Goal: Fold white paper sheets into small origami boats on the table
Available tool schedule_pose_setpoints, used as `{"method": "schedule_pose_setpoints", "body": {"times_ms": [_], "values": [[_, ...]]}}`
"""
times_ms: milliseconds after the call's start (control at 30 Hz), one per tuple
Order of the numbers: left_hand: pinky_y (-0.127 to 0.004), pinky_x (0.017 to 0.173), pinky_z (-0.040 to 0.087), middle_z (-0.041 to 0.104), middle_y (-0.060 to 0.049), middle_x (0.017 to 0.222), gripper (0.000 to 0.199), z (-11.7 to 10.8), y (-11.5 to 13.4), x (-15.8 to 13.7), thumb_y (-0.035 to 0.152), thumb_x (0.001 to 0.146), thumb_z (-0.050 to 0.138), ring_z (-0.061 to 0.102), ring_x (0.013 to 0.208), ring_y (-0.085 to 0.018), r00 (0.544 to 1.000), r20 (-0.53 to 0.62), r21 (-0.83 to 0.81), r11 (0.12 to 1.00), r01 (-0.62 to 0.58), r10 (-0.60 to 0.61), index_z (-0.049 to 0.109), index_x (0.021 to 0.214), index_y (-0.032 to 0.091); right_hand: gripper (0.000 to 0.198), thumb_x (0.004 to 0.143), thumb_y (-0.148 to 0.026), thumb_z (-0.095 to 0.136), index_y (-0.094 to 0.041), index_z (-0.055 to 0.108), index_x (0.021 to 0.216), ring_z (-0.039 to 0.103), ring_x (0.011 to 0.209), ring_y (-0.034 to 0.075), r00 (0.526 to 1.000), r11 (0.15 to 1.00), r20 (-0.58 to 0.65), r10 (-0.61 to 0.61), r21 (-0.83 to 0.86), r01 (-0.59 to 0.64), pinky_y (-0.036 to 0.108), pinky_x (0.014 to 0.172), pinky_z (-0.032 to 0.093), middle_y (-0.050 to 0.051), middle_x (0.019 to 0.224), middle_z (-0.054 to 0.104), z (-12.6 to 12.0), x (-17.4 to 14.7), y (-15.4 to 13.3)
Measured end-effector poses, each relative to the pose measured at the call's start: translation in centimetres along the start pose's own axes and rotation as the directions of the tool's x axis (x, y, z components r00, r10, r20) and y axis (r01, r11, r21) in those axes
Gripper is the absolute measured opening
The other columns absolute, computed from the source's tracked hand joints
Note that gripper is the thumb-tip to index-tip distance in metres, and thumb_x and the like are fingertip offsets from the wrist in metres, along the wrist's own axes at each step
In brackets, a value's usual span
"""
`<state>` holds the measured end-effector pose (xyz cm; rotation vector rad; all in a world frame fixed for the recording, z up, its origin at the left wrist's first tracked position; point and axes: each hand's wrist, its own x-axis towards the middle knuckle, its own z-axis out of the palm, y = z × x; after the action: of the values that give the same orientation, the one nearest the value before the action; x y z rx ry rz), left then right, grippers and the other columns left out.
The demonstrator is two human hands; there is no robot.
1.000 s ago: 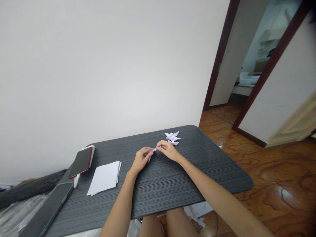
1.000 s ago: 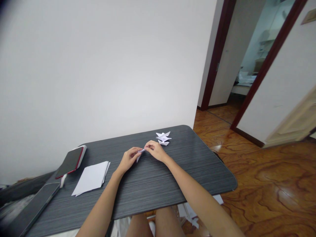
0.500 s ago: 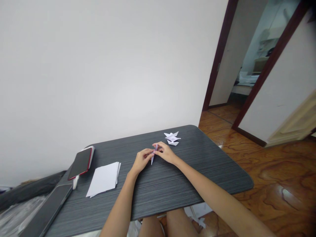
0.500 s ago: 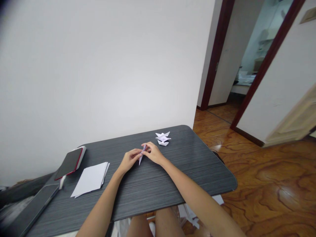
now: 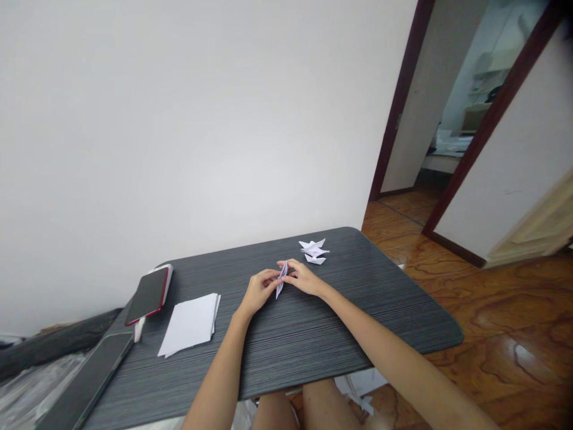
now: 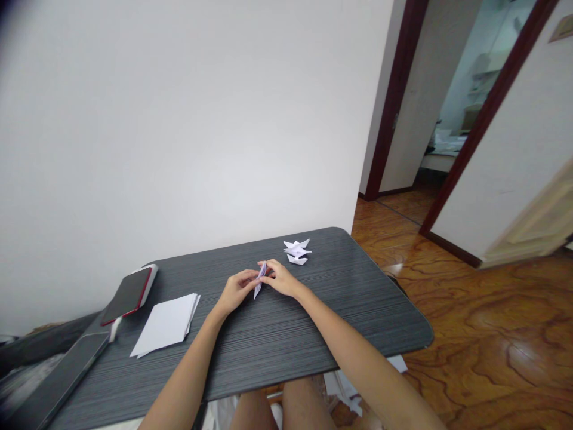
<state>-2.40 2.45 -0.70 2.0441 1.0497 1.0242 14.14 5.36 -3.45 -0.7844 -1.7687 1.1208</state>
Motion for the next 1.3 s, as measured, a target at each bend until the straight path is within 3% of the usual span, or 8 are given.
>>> {"method": "schedule_pose_setpoints", "body": {"times_ms": [400, 733, 900, 1067, 1167, 1300], "values": [[-0.026, 0.065, 0.047, 0.062, -0.008, 0.088, 0.028, -0.1, -0.1, 0.1, 0.032, 0.074, 0.055, 0.057, 0.067, -0.013, 0.999, 0.004, -0.052, 0.997, 0.053, -0.053, 0.063, 0.094, 0.014, 0.036, 0.071, -0.017, 0.054, -0.016, 0.052, 0.107, 0.053, 0.096, 0.017, 0.998, 0.998, 0.002, 0.056, -0.004, -0.056, 0.034, 0.08, 0.047, 0.011, 0.113, 0.049, 0.1, 0.2, 0.2], [-0.027, 0.067, 0.048, 0.061, -0.009, 0.094, 0.028, 0.0, -1.5, 0.0, 0.028, 0.078, 0.048, 0.058, 0.075, -0.015, 0.999, -0.016, -0.019, 0.999, 0.044, -0.045, 0.061, 0.099, 0.015, 0.042, 0.064, -0.001, 0.042, -0.016, 0.057, 0.1, 0.054, 0.091, 0.016, 0.999, 0.999, -0.023, 0.033, -0.005, -0.033, 0.031, 0.074, 0.048, 0.008, 0.105, 0.053, 0.1, 0.2, 0.5], [-0.03, 0.075, 0.046, 0.062, -0.008, 0.094, 0.024, -0.1, -1.3, 0.1, 0.021, 0.077, 0.047, 0.057, 0.085, -0.017, 0.995, -0.102, 0.02, 1.0, 0.011, -0.009, 0.063, 0.094, 0.016, 0.044, 0.062, 0.001, 0.038, -0.017, 0.055, 0.098, 0.052, 0.087, 0.014, 0.996, 1.0, -0.091, -0.014, -0.01, 0.013, 0.027, 0.07, 0.048, 0.006, 0.095, 0.054, 0.2, 0.3, 0.2], [-0.032, 0.08, 0.045, 0.063, -0.007, 0.092, 0.021, -0.2, -0.5, 0.2, 0.02, 0.076, 0.047, 0.057, 0.088, -0.018, 0.973, -0.228, 0.0, 1.0, -0.017, 0.017, 0.066, 0.084, 0.017, 0.025, 0.066, -0.007, 0.045, -0.018, 0.059, 0.084, 0.052, 0.089, 0.013, 0.986, 0.993, -0.148, -0.082, 0.068, 0.093, 0.028, 0.076, 0.047, 0.004, 0.094, 0.051, 0.1, 0.3, -0.5], [-0.034, 0.082, 0.044, 0.063, -0.007, 0.092, 0.02, -0.2, 0.2, 0.3, 0.019, 0.076, 0.047, 0.057, 0.089, -0.018, 0.96, -0.279, -0.046, 0.998, -0.039, 0.025, 0.067, 0.079, 0.017, 0.018, 0.069, -0.014, 0.051, -0.019, 0.063, 0.081, 0.051, 0.097, 0.015, 0.991, 0.988, -0.123, -0.06, 0.136, 0.076, 0.031, 0.085, 0.042, 0.005, 0.099, 0.05, -0.1, 0.1, -1.4], [-0.034, 0.082, 0.044, 0.063, -0.008, 0.091, 0.018, -0.1, 0.9, 0.2, 0.018, 0.075, 0.049, 0.057, 0.089, -0.018, 0.948, -0.319, -0.108, 0.993, -0.045, 0.009, 0.066, 0.078, 0.016, 0.017, 0.074, -0.025, 0.052, -0.018, 0.066, 0.081, 0.05, 0.1, 0.017, 0.994, 0.994, -0.108, -0.01, 0.108, 0.021, 0.033, 0.09, 0.037, 0.006, 0.098, 0.054, -0.3, 0.0, -2.4]]}}
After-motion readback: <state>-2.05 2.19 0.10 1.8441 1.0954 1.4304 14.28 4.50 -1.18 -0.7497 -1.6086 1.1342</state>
